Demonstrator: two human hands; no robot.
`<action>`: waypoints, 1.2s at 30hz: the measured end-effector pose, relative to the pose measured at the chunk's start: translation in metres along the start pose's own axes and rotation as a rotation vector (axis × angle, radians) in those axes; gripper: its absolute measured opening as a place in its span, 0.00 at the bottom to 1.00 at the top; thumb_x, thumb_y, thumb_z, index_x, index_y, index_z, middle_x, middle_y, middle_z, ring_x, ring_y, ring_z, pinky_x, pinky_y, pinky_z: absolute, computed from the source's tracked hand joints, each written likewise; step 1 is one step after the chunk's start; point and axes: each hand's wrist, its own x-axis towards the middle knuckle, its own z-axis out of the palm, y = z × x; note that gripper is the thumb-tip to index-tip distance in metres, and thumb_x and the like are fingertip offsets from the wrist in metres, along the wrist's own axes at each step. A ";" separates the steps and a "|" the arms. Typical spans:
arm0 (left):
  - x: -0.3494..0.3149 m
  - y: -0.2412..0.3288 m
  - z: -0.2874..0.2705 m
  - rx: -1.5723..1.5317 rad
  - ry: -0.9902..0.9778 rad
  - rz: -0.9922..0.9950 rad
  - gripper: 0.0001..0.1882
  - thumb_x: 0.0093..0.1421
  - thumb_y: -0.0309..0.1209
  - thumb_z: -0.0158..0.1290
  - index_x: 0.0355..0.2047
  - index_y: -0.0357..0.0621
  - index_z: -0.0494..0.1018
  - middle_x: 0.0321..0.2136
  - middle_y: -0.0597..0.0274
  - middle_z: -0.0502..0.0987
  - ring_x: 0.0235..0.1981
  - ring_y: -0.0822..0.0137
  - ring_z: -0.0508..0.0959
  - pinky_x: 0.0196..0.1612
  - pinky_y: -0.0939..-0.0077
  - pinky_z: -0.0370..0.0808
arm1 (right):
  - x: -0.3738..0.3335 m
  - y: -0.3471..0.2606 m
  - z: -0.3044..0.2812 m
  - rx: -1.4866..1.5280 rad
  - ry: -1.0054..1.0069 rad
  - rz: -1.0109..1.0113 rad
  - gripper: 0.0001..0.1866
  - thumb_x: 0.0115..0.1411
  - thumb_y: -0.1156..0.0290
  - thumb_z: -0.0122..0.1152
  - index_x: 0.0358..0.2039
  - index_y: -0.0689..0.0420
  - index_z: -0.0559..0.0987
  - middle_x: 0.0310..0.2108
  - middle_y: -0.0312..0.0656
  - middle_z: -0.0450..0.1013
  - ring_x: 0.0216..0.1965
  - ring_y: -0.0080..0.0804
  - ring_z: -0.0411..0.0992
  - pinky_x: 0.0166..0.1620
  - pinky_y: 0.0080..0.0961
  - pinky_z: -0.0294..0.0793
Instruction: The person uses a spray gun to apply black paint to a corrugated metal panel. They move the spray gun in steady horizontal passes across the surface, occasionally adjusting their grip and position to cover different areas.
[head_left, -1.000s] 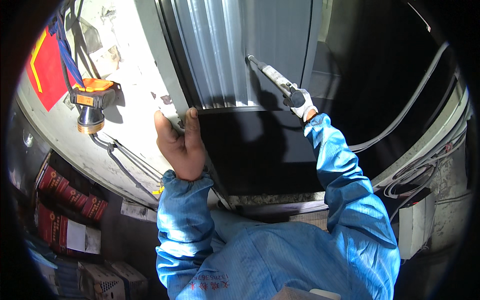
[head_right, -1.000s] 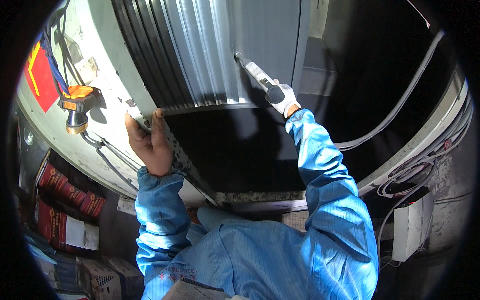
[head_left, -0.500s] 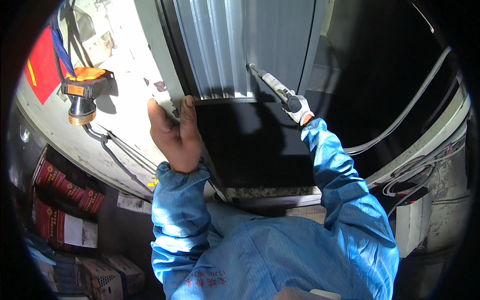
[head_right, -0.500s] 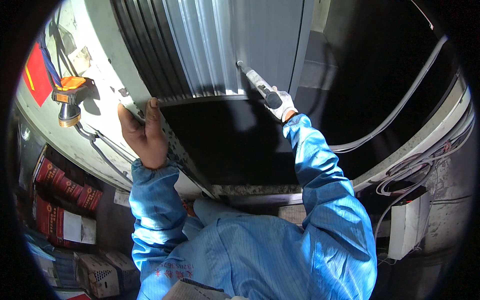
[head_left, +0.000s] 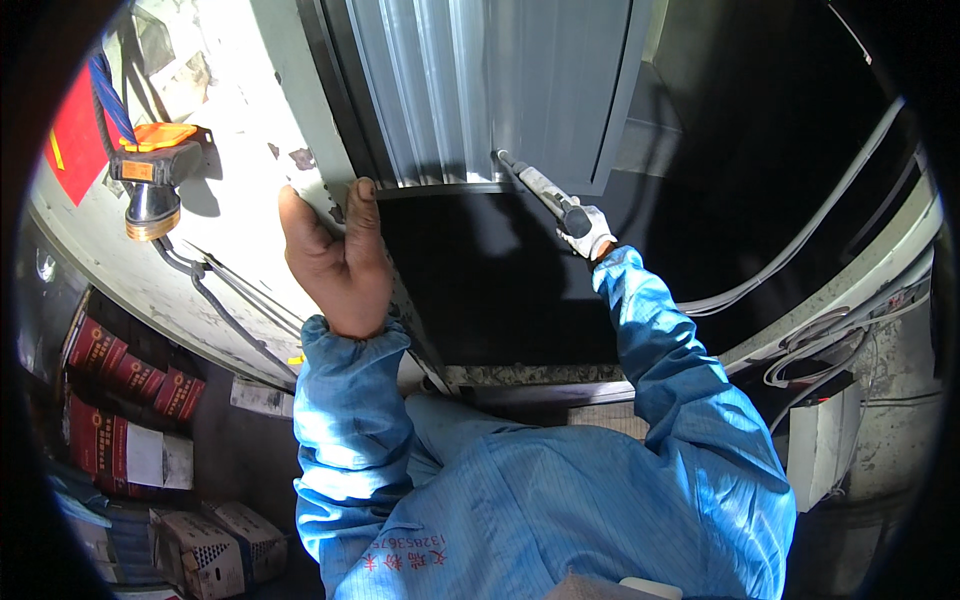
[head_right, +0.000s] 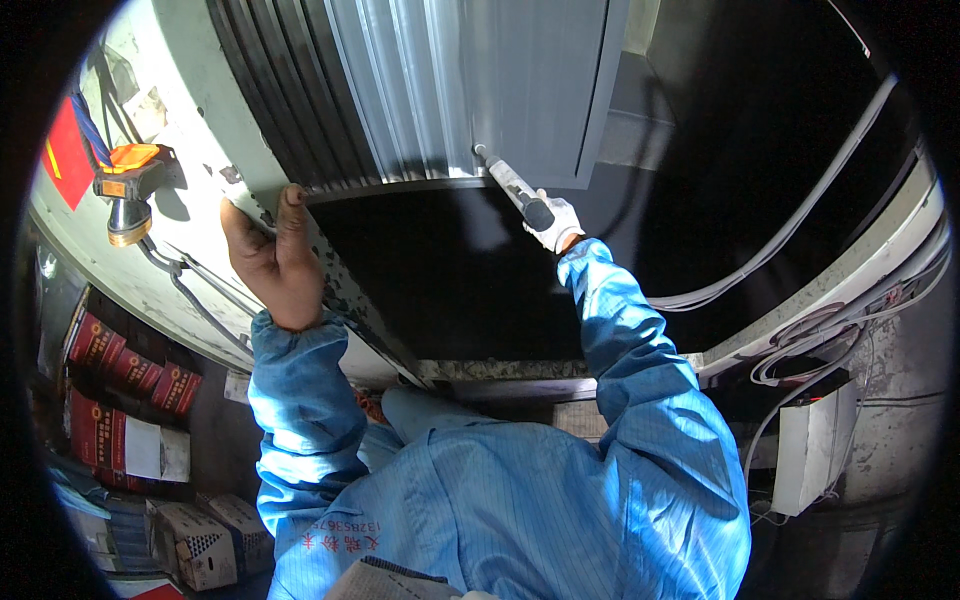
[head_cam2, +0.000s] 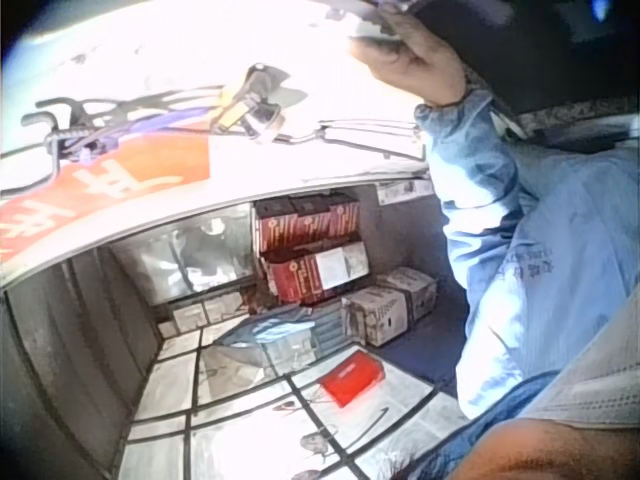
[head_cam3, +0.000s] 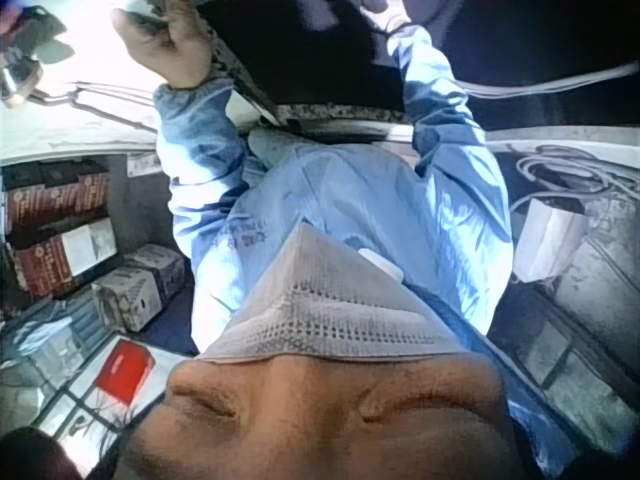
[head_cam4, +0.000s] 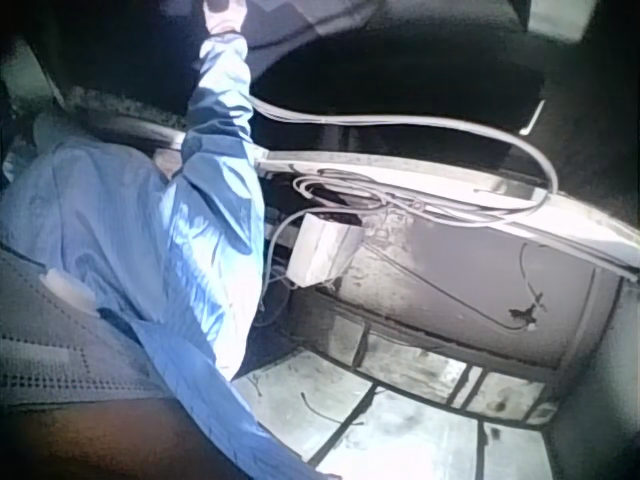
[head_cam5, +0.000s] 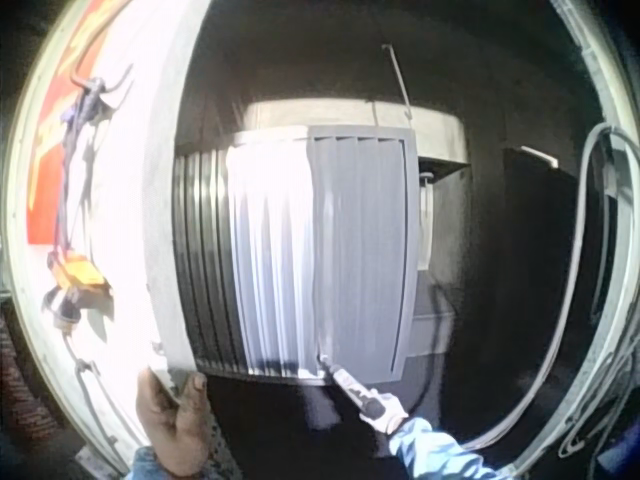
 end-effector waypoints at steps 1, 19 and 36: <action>-0.001 -0.001 -0.001 -0.012 -0.004 -0.027 0.12 0.66 0.31 0.58 0.42 0.41 0.66 0.30 0.65 0.73 0.30 0.77 0.70 0.35 0.82 0.69 | 0.000 0.001 0.005 -0.003 -0.023 0.016 0.22 0.52 0.57 0.66 0.42 0.58 0.77 0.28 0.52 0.78 0.34 0.55 0.77 0.39 0.46 0.76; -0.005 -0.003 -0.002 -0.043 0.004 -0.075 0.17 0.65 0.34 0.60 0.49 0.41 0.70 0.37 0.62 0.76 0.37 0.72 0.74 0.43 0.77 0.72 | -0.022 0.001 0.053 -0.045 -0.134 0.058 0.22 0.56 0.54 0.57 0.43 0.59 0.78 0.31 0.54 0.79 0.35 0.55 0.78 0.41 0.47 0.77; -0.003 -0.003 -0.001 -0.089 -0.006 -0.078 0.19 0.64 0.33 0.60 0.51 0.40 0.69 0.38 0.61 0.77 0.37 0.74 0.74 0.42 0.78 0.72 | -0.028 0.003 0.071 0.040 -0.006 0.133 0.22 0.66 0.51 0.45 0.38 0.57 0.78 0.30 0.56 0.78 0.37 0.57 0.76 0.42 0.48 0.74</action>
